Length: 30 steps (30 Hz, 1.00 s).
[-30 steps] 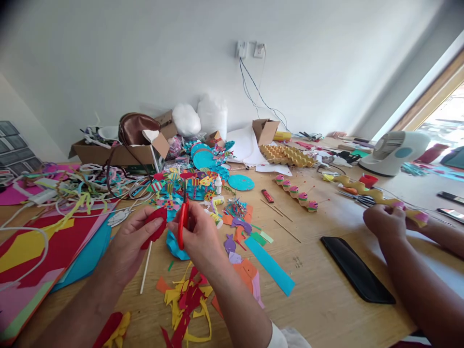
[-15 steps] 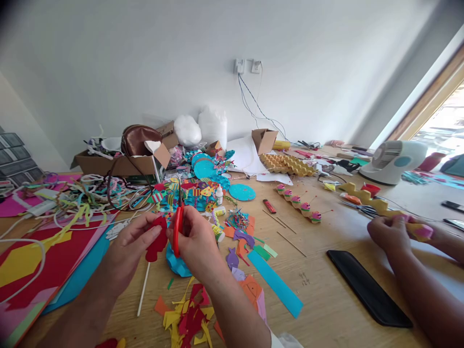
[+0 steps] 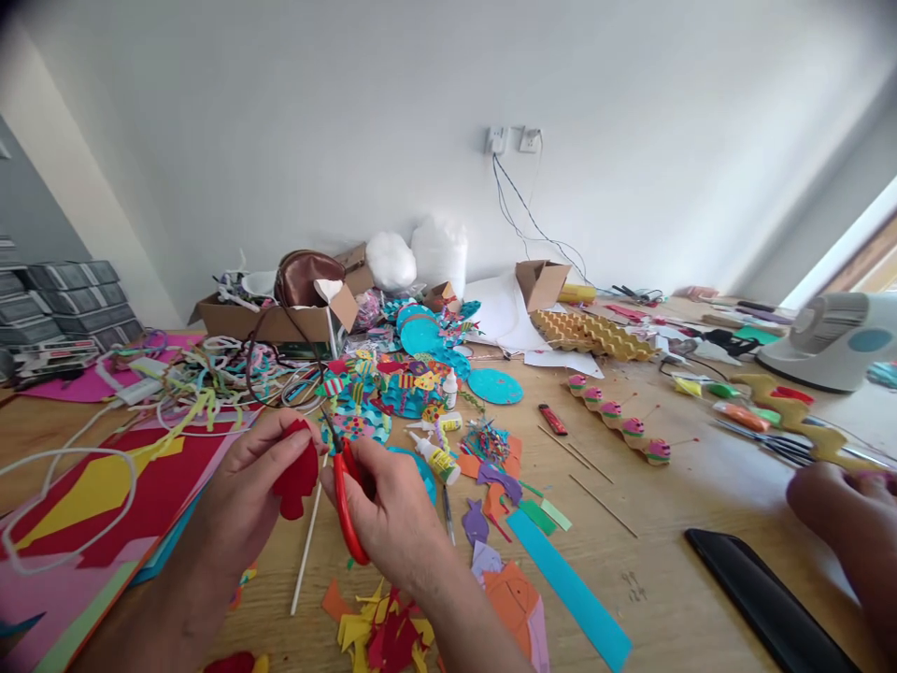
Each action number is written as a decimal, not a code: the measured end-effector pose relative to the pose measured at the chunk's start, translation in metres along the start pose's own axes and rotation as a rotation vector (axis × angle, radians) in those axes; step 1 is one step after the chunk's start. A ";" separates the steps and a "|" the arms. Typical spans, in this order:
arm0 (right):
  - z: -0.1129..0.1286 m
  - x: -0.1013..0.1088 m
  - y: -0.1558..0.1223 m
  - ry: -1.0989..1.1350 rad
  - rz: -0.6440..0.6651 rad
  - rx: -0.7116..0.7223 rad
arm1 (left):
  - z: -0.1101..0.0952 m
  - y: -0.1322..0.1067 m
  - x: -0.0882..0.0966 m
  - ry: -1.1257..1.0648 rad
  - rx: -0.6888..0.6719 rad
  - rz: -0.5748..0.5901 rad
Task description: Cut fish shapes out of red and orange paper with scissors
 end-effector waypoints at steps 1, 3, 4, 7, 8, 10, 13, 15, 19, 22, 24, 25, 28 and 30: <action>0.000 -0.001 0.000 -0.016 0.009 -0.008 | -0.002 0.000 0.001 0.004 -0.001 -0.006; 0.001 -0.003 0.000 -0.045 0.025 -0.018 | -0.004 -0.001 0.002 0.018 0.012 -0.006; 0.001 -0.003 0.000 -0.057 0.032 -0.016 | -0.004 -0.002 0.002 0.025 0.021 -0.003; 0.001 -0.004 -0.002 -0.076 0.064 -0.006 | -0.005 -0.003 0.002 0.034 0.029 0.010; 0.002 -0.004 -0.002 -0.077 0.079 -0.002 | -0.005 -0.003 0.002 0.030 0.027 0.010; 0.001 -0.004 -0.003 -0.079 0.101 0.002 | -0.006 -0.004 0.002 0.015 0.023 0.006; 0.001 -0.005 -0.003 -0.075 0.115 -0.002 | -0.007 -0.003 0.002 0.005 0.031 0.017; 0.001 -0.005 -0.003 -0.060 0.121 -0.007 | -0.007 -0.003 0.001 0.009 0.045 0.045; 0.001 -0.005 -0.003 -0.007 0.131 -0.003 | -0.005 -0.004 0.001 0.020 0.087 0.085; 0.001 -0.004 -0.004 0.031 0.126 -0.014 | -0.004 -0.005 -0.001 0.023 0.101 0.091; 0.000 -0.005 -0.004 0.056 0.123 -0.029 | -0.004 -0.005 -0.002 0.014 0.115 0.096; -0.001 -0.005 -0.004 0.066 0.122 -0.035 | -0.004 -0.005 -0.002 0.007 0.122 0.096; -0.002 -0.006 -0.004 0.100 0.125 -0.044 | -0.004 -0.005 -0.004 -0.011 0.127 0.094; -0.002 -0.006 -0.003 0.149 0.126 -0.058 | -0.004 -0.005 -0.004 -0.009 0.125 0.094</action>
Point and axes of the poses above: each hand's wrist, its own y-axis towards the middle knuckle, its own x-axis out of the back of the hand, z = x × y, the point moved 4 cm from there along y, towards the middle knuckle, and after that the axes turned 1 degree about -y, right-handed, at the moved point
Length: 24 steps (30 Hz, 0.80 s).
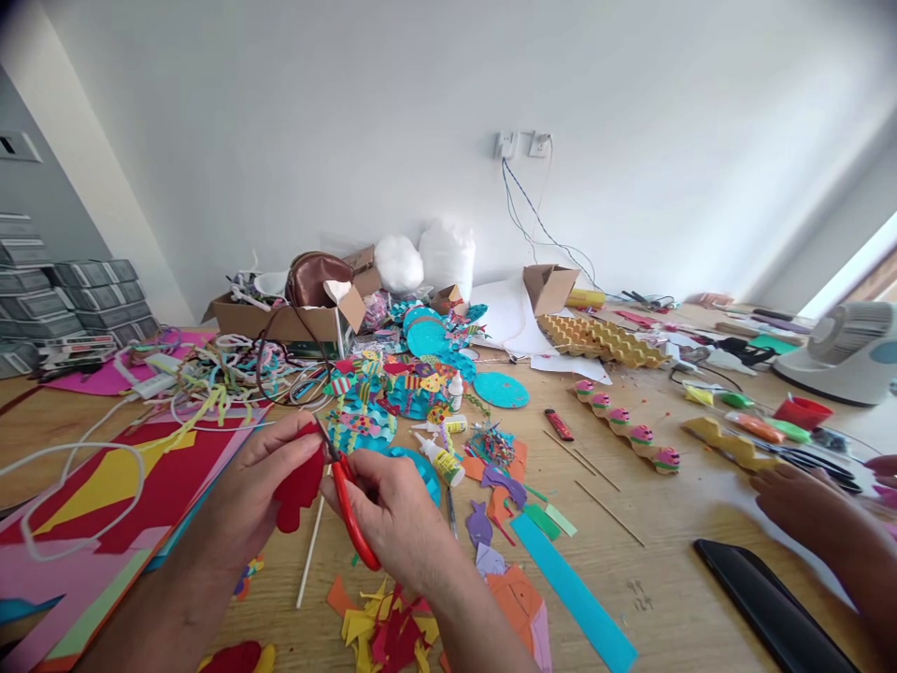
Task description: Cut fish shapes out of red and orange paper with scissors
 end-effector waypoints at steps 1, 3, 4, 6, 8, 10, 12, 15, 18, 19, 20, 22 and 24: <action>0.000 0.001 0.001 0.037 -0.008 -0.008 | 0.000 0.000 0.000 0.005 -0.002 0.001; 0.000 0.003 0.001 0.121 -0.043 -0.032 | 0.001 0.000 0.000 0.016 -0.010 0.008; 0.001 0.005 0.002 0.160 -0.070 -0.038 | 0.001 0.000 -0.001 0.022 -0.014 0.017; 0.002 0.009 0.002 0.224 -0.128 -0.039 | 0.001 0.000 -0.002 0.033 -0.021 0.031; 0.003 0.012 0.001 0.272 -0.195 -0.025 | 0.002 0.000 -0.003 0.058 -0.029 0.041; 0.002 0.015 0.001 0.303 -0.251 -0.004 | 0.001 0.001 -0.004 0.095 -0.039 0.049; 0.001 0.015 0.001 0.323 -0.271 0.024 | 0.001 0.002 -0.005 0.134 -0.051 0.054; 0.000 0.013 0.003 0.356 -0.231 0.035 | 0.002 0.004 -0.006 0.180 -0.042 0.070; 0.001 0.009 0.003 0.415 -0.167 -0.004 | 0.007 0.006 -0.006 0.187 -0.020 0.121; 0.002 0.009 0.002 0.434 -0.158 -0.011 | 0.009 0.006 -0.006 0.178 -0.020 0.138; 0.003 0.009 0.002 0.450 -0.157 -0.014 | 0.011 0.007 -0.005 0.167 -0.019 0.143; 0.004 0.010 0.001 0.470 -0.166 -0.018 | 0.015 0.007 0.000 0.130 -0.022 0.083; 0.003 0.012 0.001 0.477 -0.176 -0.023 | 0.017 0.007 0.006 0.077 -0.014 -0.001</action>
Point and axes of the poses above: each hand's wrist, its own y-axis towards the middle knuckle, its own x-axis out of the back of the hand, z = x × y, the point moved 4 cm from there along y, towards the middle knuckle, and after that the axes turned 1 degree about -y, right-handed, at the moved point
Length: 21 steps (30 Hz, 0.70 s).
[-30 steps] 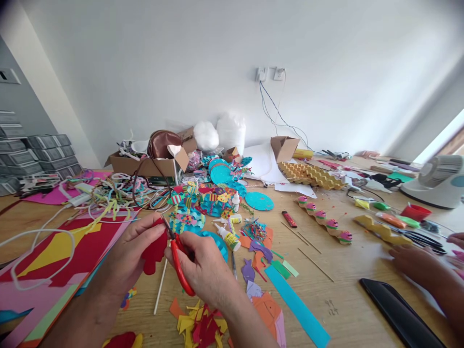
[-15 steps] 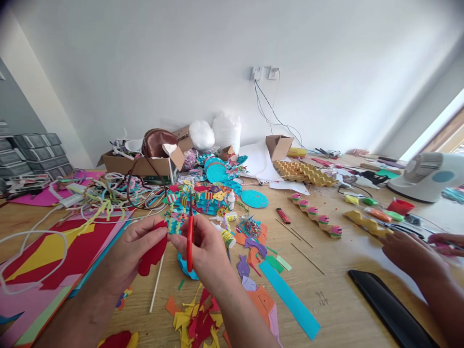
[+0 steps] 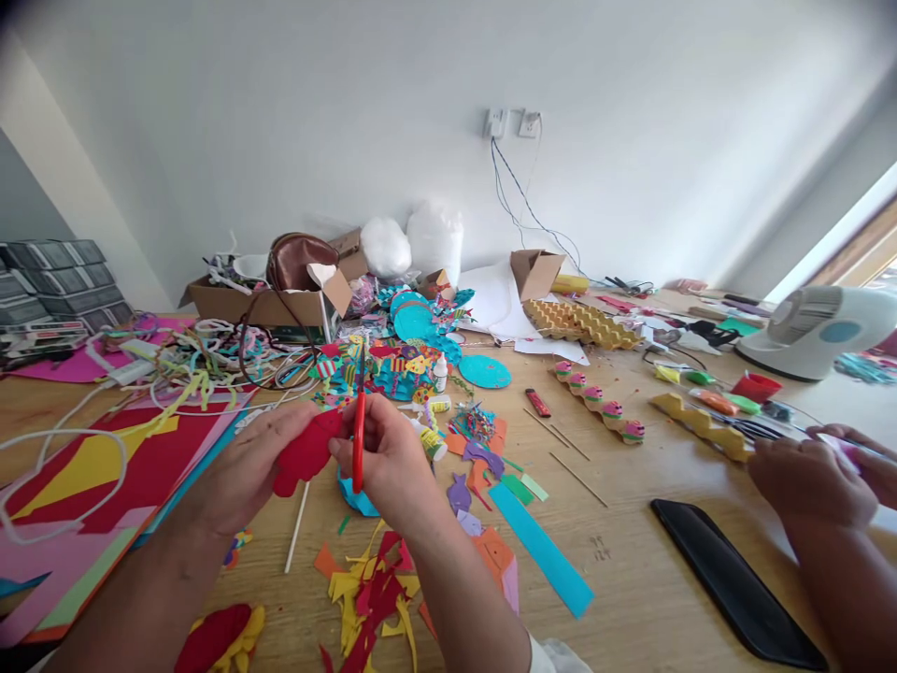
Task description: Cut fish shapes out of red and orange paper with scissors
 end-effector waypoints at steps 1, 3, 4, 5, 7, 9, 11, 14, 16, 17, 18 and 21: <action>0.000 0.001 0.000 0.003 -0.006 0.000 | 0.000 0.000 0.001 -0.030 0.005 -0.012; 0.000 0.002 0.001 0.001 -0.011 0.001 | -0.002 -0.002 0.001 -0.085 -0.001 0.032; 0.000 0.003 0.001 -0.008 -0.012 0.002 | -0.004 -0.003 0.000 -0.103 -0.012 0.064; 0.000 0.003 0.001 -0.020 -0.010 0.003 | -0.006 -0.004 0.000 -0.114 -0.028 0.083; 0.000 0.002 0.001 -0.050 -0.007 0.015 | -0.009 -0.007 0.002 -0.098 -0.059 0.099; 0.001 0.001 0.001 -0.080 -0.012 0.041 | -0.010 -0.010 0.004 -0.028 -0.086 0.091; 0.001 0.000 0.001 -0.105 -0.013 0.068 | -0.010 -0.013 0.004 0.071 -0.109 0.066; 0.001 0.000 0.001 -0.134 -0.005 0.088 | -0.011 -0.015 0.002 0.179 -0.109 0.081; 0.002 0.002 0.001 -0.146 -0.012 0.089 | -0.011 -0.015 0.002 0.215 -0.090 0.099; 0.004 0.003 0.001 -0.151 -0.019 0.090 | -0.011 -0.015 0.003 0.232 -0.083 0.093; 0.006 0.005 0.000 -0.157 -0.027 0.091 | -0.011 -0.016 0.006 0.256 -0.072 0.085; 0.014 0.008 -0.005 -0.192 -0.052 0.112 | -0.009 -0.018 0.015 0.331 -0.035 0.072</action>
Point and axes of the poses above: each hand's wrist, its own y-axis towards the middle knuckle, its own x-axis out of the back of the hand, z = x × y, the point moved 4 cm from there along y, towards the middle knuckle, and after that the axes turned 1 degree about -y, right-handed, at the moved point
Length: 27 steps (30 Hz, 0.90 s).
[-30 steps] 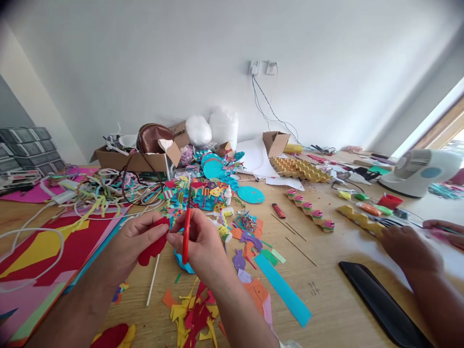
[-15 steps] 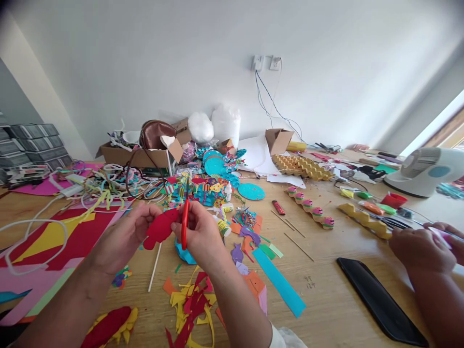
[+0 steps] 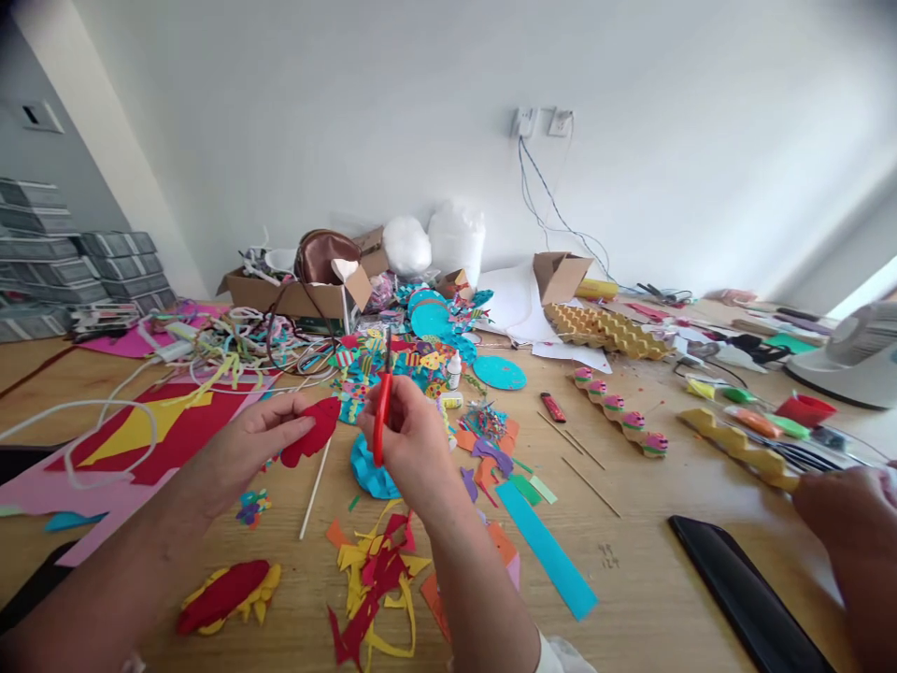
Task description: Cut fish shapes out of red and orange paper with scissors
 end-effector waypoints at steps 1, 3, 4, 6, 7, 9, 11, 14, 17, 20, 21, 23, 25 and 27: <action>0.003 0.002 -0.002 -0.011 -0.011 0.016 | 0.002 -0.002 0.003 0.016 0.008 -0.001; 0.009 0.005 -0.006 -0.022 -0.036 0.058 | 0.006 -0.006 0.011 0.042 0.029 -0.001; 0.012 0.007 -0.009 -0.025 -0.055 0.086 | 0.008 -0.009 0.016 0.059 0.043 0.004; 0.018 0.010 -0.014 -0.062 -0.090 0.153 | 0.015 -0.016 0.026 0.117 0.089 0.039; 0.021 0.012 -0.016 -0.087 -0.102 0.191 | 0.019 -0.021 0.031 0.159 0.104 0.058; 0.028 0.016 -0.021 -0.104 -0.134 0.272 | 0.030 -0.031 0.041 0.267 0.152 0.115; 0.034 0.019 -0.025 -0.118 -0.141 0.310 | 0.044 -0.042 0.047 0.406 0.198 0.181; 0.040 0.021 -0.031 -0.129 -0.156 0.341 | 0.066 -0.056 0.048 0.668 0.245 0.246; 0.043 0.023 -0.034 -0.132 -0.184 0.362 | 0.089 -0.067 0.044 0.716 0.255 0.317; 0.046 0.024 -0.036 -0.130 -0.209 0.367 | 0.110 -0.075 0.041 0.740 0.256 0.373; 0.046 0.024 -0.037 -0.131 -0.218 0.366 | 0.116 -0.078 0.041 0.749 0.257 0.385; 0.047 0.025 -0.037 -0.141 -0.225 0.362 | 0.126 -0.081 0.041 0.778 0.261 0.385; 0.048 0.025 -0.037 -0.155 -0.214 0.360 | 0.131 -0.084 0.042 0.815 0.264 0.378; 0.047 0.026 -0.036 -0.164 -0.201 0.359 | 0.130 -0.084 0.044 0.850 0.256 0.363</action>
Point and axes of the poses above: each hand's wrist, its own y-axis towards the middle knuckle, its own x-axis out of the back of the hand, z = x × y, the point moved 4 cm from there along y, towards the middle knuckle, and after that the axes turned 1 degree about -y, right-handed, at the moved point
